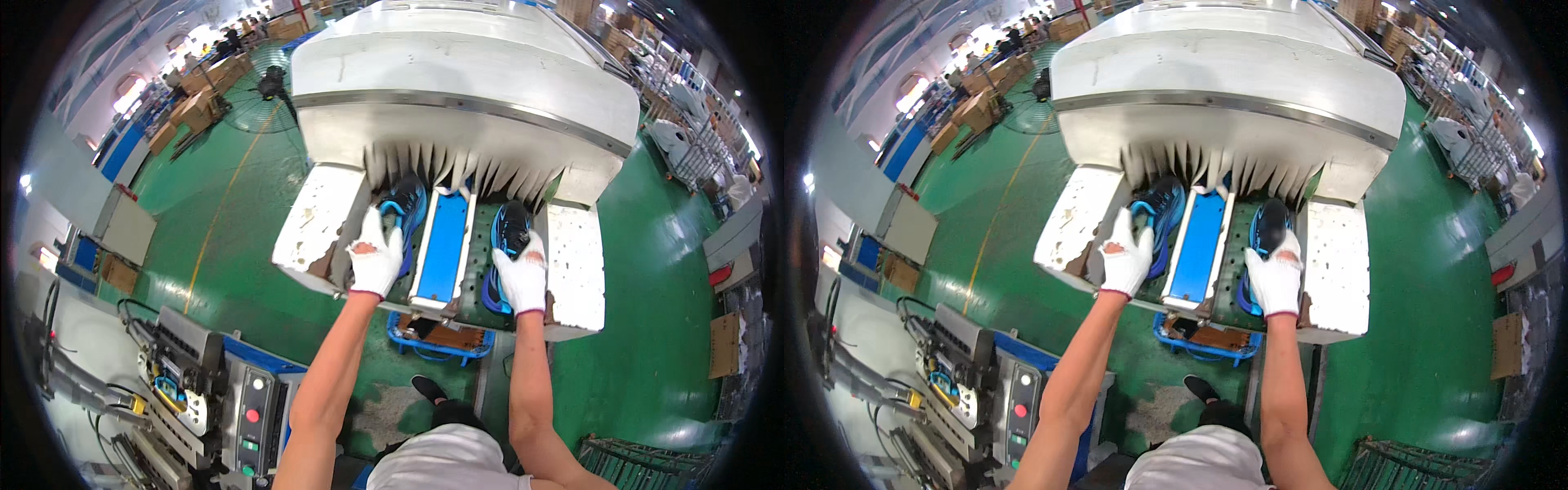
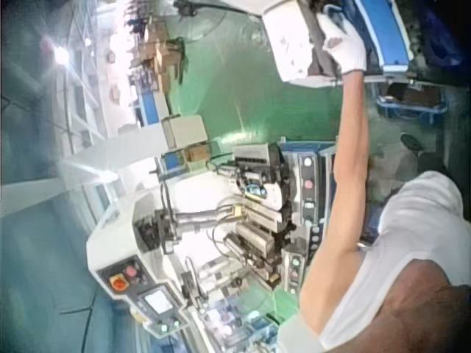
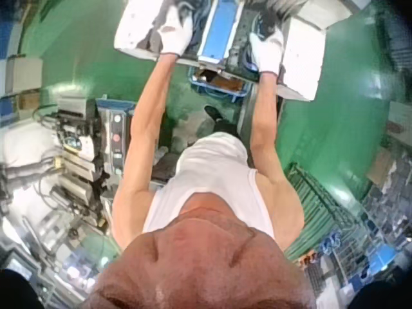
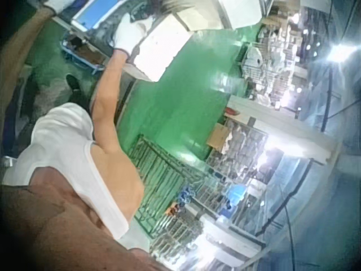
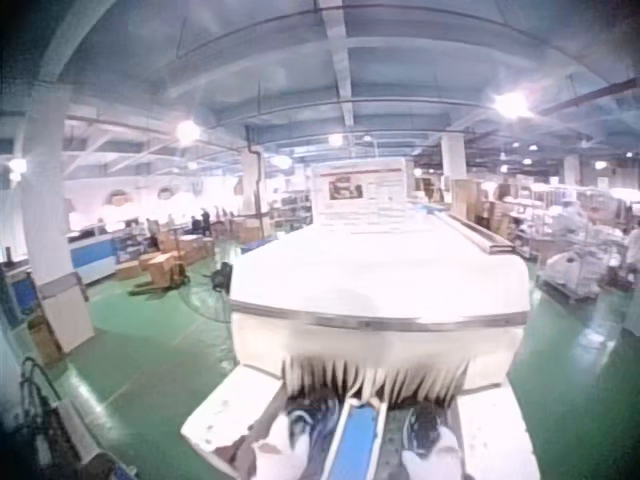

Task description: The person picks up shoes from a conveyor belt, places them into a lasting machine to press the soles and uppers together, and then places the finished shoes onto another conveyor belt.

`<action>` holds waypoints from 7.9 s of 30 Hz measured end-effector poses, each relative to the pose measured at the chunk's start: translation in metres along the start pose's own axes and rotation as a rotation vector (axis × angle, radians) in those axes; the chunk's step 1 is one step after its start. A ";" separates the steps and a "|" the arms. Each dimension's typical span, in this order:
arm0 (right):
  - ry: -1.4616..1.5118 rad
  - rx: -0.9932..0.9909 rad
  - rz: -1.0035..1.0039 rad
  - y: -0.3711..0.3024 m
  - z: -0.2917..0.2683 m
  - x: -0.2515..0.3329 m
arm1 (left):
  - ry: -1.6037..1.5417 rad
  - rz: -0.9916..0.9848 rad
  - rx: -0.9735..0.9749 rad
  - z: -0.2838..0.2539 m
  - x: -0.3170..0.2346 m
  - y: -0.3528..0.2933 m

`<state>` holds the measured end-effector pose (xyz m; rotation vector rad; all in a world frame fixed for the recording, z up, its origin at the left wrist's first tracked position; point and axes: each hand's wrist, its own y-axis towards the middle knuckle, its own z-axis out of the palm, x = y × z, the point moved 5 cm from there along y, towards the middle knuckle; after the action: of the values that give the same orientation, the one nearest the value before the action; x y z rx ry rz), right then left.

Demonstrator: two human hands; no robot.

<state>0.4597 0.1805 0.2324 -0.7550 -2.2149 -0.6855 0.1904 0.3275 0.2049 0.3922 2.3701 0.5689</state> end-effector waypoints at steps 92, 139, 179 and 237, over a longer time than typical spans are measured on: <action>0.559 1.557 -0.064 -0.409 0.377 0.414 | -0.612 -1.133 -0.724 -0.528 0.335 -0.340; -0.495 1.603 -1.843 -0.654 0.237 0.172 | 0.968 -2.240 -1.357 -0.435 0.005 -1.141; 0.678 2.410 0.392 -0.626 0.315 0.329 | 0.419 -1.142 -1.191 -0.588 0.175 -0.622; 0.578 2.044 0.436 -0.684 0.266 0.421 | 0.670 -1.317 -0.726 -0.835 0.426 -0.575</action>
<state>-0.3690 0.0121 0.2077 0.1399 -1.1029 1.3173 -0.7517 -0.2368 0.2680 -1.7466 2.1282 0.8483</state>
